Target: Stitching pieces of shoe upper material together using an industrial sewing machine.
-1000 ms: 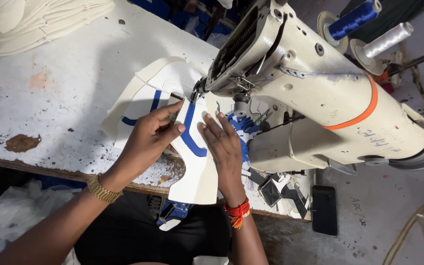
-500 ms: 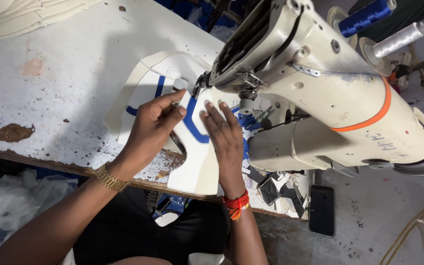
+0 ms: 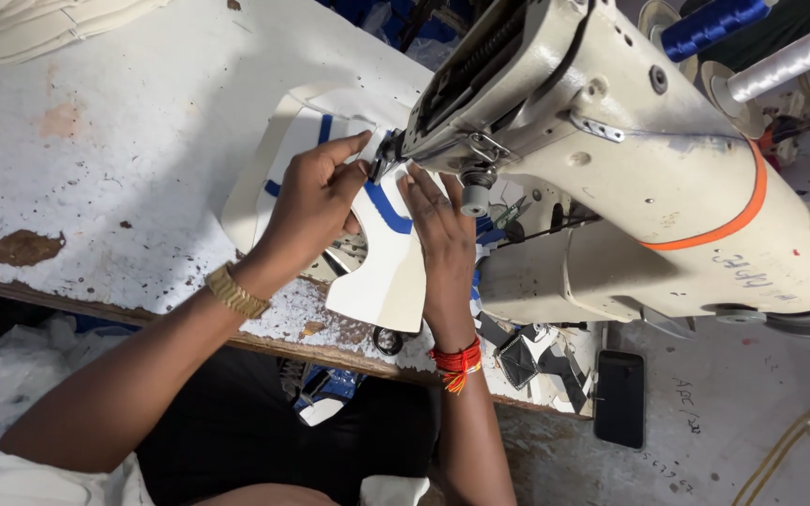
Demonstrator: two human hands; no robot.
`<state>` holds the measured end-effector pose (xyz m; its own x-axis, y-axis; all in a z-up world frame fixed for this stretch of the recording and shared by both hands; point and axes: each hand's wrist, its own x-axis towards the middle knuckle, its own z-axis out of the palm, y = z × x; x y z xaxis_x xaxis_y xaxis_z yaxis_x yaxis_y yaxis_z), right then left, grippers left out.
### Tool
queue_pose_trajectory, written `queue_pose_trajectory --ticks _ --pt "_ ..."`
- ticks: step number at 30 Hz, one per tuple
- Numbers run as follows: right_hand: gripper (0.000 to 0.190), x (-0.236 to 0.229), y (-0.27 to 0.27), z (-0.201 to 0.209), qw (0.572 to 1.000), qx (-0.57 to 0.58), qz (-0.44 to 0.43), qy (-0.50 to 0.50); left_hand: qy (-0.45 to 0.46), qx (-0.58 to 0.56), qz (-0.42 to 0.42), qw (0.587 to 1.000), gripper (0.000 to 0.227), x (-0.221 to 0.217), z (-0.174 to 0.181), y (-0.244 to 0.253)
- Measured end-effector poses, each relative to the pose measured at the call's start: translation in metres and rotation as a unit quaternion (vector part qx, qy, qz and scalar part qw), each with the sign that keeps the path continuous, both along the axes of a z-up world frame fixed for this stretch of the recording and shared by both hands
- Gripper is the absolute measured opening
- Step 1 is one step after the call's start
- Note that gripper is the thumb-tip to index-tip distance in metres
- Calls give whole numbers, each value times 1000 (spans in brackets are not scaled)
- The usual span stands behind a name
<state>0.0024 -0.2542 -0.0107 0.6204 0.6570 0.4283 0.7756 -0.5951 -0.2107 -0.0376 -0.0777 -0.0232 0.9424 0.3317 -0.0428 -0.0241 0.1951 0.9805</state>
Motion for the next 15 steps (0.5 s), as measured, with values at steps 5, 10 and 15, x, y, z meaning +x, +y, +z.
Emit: queue_pose_trajectory --ticks 5,10,15 --pt "56 -19 8 2 1000 14 -17 -14 -9 70 -65 995 41 17 -4 18" --pt "60 -31 13 -3 998 39 -50 -7 29 116 -97 988 38 18 -1 21" --pt "65 -34 18 -3 997 54 -52 -17 26 143 -116 983 34 30 4 26"
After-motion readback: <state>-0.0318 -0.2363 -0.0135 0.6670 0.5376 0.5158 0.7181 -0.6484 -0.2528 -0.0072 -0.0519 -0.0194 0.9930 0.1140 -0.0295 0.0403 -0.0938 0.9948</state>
